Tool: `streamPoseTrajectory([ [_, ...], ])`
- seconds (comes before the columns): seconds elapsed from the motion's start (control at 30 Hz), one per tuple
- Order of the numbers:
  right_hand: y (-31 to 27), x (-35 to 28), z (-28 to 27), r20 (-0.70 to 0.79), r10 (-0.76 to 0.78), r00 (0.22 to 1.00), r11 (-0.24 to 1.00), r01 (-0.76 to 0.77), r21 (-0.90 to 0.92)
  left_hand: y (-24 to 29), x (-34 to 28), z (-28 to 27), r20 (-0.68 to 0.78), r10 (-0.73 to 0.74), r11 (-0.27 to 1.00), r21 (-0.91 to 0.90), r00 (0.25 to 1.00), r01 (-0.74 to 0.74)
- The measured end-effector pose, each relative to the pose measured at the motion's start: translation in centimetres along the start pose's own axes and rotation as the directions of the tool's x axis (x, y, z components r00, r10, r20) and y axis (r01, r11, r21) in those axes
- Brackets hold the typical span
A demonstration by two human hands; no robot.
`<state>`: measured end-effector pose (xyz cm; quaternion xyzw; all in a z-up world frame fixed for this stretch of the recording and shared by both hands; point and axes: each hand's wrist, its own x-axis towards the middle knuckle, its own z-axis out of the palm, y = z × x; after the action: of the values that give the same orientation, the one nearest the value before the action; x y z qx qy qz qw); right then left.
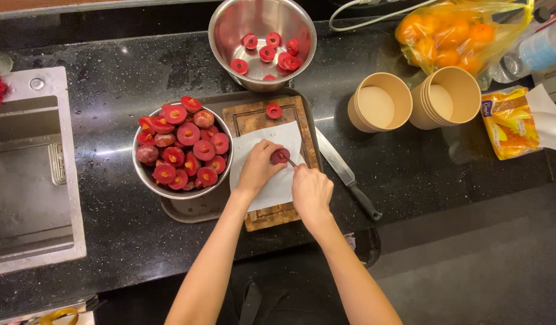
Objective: Using a small paring knife to remove pits from halved plums.
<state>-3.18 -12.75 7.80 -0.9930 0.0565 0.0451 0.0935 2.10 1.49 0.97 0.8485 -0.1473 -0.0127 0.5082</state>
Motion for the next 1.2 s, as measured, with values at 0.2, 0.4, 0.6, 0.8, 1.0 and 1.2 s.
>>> streamPoseTrajectory([
  [0.2, 0.0, 0.3, 0.0, -0.007, 0.007, 1.0, 0.999, -0.007, 0.033, 0.6, -0.5, 0.8, -0.108, -0.034, 0.999, 0.019, 0.994, 0.036],
  [0.4, 0.0, 0.3, 0.5, 0.031, 0.022, 0.999, 0.998, -0.024, 0.063, 0.5, -0.9, 2.3, -0.189, -0.117, 0.991, 0.039, 0.975, 0.126],
  [0.6, -0.1, 0.3, -0.2, 0.081, 0.098, 0.992, 0.993, -0.103, 0.063, 2.3, -0.8, 1.5, -0.101, -0.283, 0.954, 0.074, 0.954, 0.291],
  [0.8, 0.3, 0.5, -0.4, 0.097, 0.082, 0.992, 0.994, -0.088, 0.061, -0.6, 0.5, -0.8, 0.044, 0.134, 0.989, 0.05, 0.99, -0.137],
  [1.0, 0.6, 0.1, 0.4, 0.041, 0.109, 0.993, 0.991, -0.112, 0.078, 1.2, 0.3, -0.7, 0.071, 0.079, 0.996, 0.044, 0.994, -0.082],
  [1.2, 0.4, -0.1, 0.4, 0.009, 0.127, 0.992, 0.988, -0.128, 0.09, 1.1, 0.1, 0.8, -0.037, -0.05, 0.995, 0.084, 0.998, 0.053],
])
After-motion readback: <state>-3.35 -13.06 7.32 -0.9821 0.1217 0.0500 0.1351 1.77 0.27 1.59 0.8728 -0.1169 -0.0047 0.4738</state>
